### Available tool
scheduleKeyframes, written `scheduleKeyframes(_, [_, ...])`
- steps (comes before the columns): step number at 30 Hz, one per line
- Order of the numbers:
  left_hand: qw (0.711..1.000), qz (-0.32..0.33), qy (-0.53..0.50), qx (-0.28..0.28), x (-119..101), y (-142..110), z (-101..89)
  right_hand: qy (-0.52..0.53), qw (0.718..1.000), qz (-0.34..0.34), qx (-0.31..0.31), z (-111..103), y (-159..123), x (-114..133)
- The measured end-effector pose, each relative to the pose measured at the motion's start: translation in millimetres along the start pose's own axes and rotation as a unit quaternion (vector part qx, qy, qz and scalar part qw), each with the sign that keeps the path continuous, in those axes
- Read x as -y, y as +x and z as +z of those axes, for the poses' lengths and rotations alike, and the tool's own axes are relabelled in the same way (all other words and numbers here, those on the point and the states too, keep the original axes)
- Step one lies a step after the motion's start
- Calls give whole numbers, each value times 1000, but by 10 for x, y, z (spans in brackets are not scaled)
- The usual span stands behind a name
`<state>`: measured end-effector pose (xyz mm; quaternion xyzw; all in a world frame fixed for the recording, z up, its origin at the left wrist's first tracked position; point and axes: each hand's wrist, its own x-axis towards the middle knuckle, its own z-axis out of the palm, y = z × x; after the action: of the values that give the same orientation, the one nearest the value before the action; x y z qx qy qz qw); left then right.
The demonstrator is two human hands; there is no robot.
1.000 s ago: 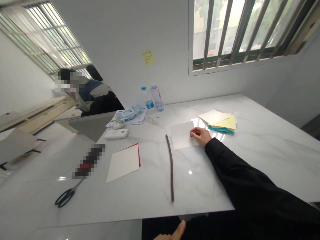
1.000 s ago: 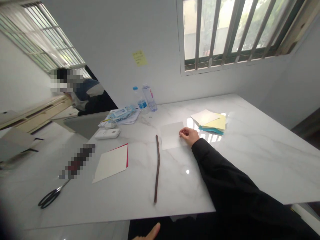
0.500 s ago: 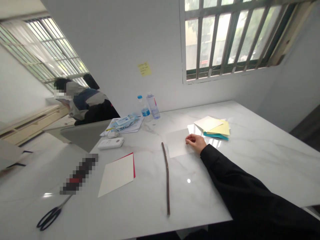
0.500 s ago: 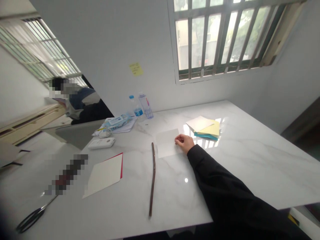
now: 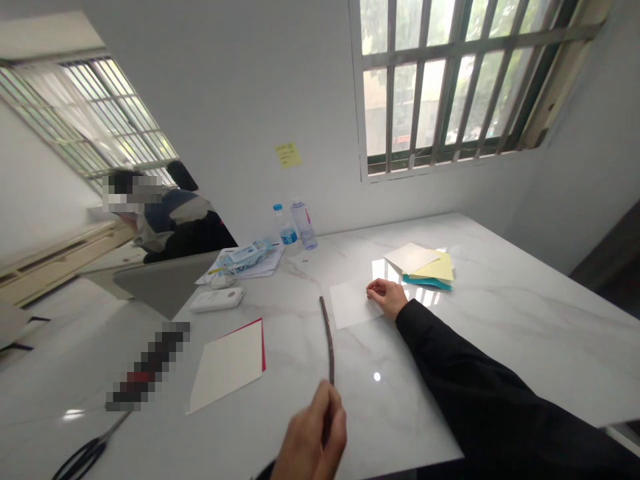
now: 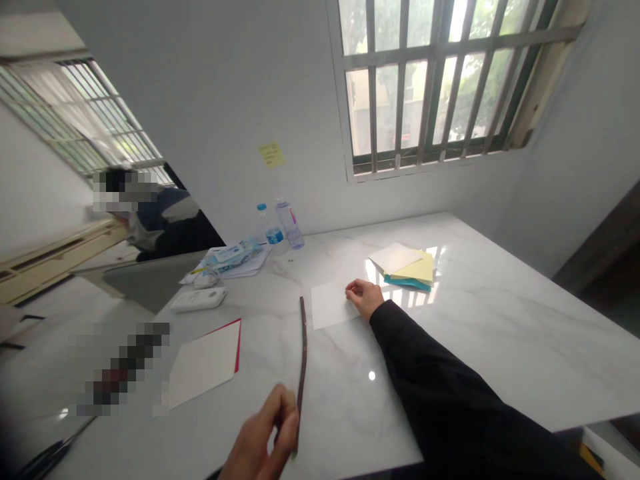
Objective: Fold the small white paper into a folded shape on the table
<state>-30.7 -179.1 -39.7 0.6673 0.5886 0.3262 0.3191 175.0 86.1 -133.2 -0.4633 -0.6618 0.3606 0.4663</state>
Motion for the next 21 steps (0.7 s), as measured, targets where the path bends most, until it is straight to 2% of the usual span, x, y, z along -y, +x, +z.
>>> scheduleKeyframes(2, [998,27,38,-41,-94,470,-189,3,1000,0,-3,2,-5,8])
scheduleKeyframes(3, [995,34,50,-77,-101,712,-278,6,1000,0,-6,4,-6,11])
scheduleKeyframes(5, [992,32,49,-112,-43,1177,-404,14,1000,-1,-10,7,-8,16])
scheduleKeyframes(7, [990,28,34,-131,70,1586,-430,24,1000,-1,-17,8,-6,21])
scheduleKeyframes(10, [984,20,-5,-178,223,2036,-310,47,998,1,-35,-14,3,41])
scheduleKeyframes(12, [977,10,-26,-213,277,2197,-190,68,997,-1,-47,-56,11,73])
scheduleKeyframes(14, [971,3,-51,-233,305,2244,-85,93,994,-6,-57,-112,19,125])
scheduleKeyframes(18, [961,-12,-120,-249,380,2154,41,154,985,-4,-80,-189,33,251])
scheduleKeyframes(21, [945,-55,-194,-256,457,2095,85,212,973,15,-93,-178,43,296])
